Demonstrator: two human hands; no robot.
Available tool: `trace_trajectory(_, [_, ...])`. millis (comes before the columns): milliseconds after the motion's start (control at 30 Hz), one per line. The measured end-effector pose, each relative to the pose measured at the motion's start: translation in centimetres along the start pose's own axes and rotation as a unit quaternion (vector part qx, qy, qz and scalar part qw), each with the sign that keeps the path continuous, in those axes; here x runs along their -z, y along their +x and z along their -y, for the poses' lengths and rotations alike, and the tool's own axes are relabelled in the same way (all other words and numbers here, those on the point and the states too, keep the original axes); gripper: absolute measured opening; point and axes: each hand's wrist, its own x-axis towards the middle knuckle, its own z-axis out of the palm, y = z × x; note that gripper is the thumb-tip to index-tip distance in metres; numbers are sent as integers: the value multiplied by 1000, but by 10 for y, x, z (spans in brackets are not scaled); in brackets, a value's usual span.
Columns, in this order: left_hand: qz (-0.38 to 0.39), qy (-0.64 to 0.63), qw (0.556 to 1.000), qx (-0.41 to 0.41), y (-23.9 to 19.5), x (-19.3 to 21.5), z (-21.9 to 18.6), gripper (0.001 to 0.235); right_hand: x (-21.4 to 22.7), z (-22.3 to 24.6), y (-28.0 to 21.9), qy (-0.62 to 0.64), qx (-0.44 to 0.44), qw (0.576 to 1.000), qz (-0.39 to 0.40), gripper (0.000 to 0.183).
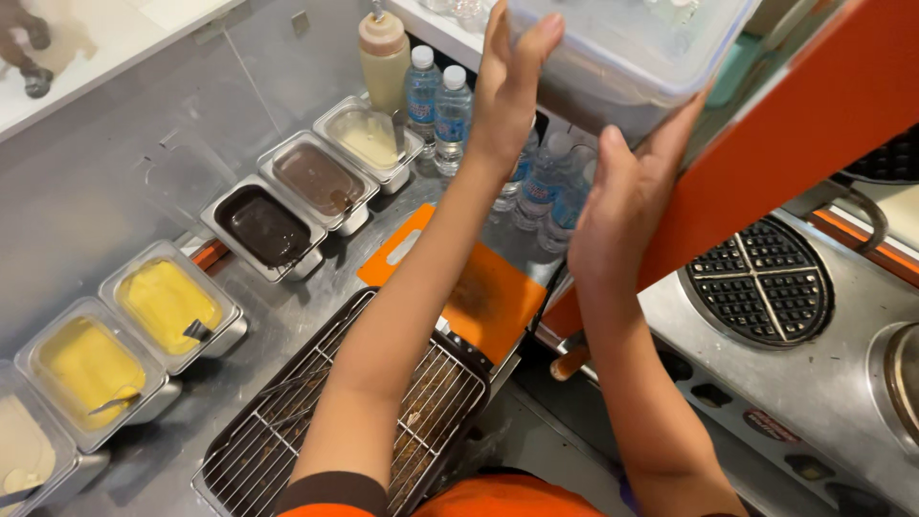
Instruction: The person assembles a waffle by placing marshmallows and a brown topping on a waffle half, then folds it in half. They use a spatula to transfer the folded waffle onto an orange paper wrapper and place it on a shelf. The person then organizes several ingredient containers on the counter and shelf.
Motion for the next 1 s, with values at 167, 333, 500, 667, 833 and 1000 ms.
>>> trace_trajectory(167, [-53,-50,995,73,29,-22,40,57,1,-28,19,-23,8,997,-75,76])
trace_trajectory(333, [-27,-4,997,66,34,-27,68,66,6,-40,18,-2,-6,993,-121,80])
trace_trajectory(500, [4,88,995,52,55,-36,100,82,3,-55,19,-16,-24,986,-164,81])
trace_trajectory(667, [119,263,957,26,67,-19,114,95,12,-66,26,-50,-37,982,-178,79])
trace_trajectory(833, [232,302,924,-37,71,-8,96,118,20,-70,36,-51,-34,981,-187,79])
trace_trajectory(1000, [209,351,912,19,68,-16,78,110,25,-78,31,-6,-51,981,-185,80])
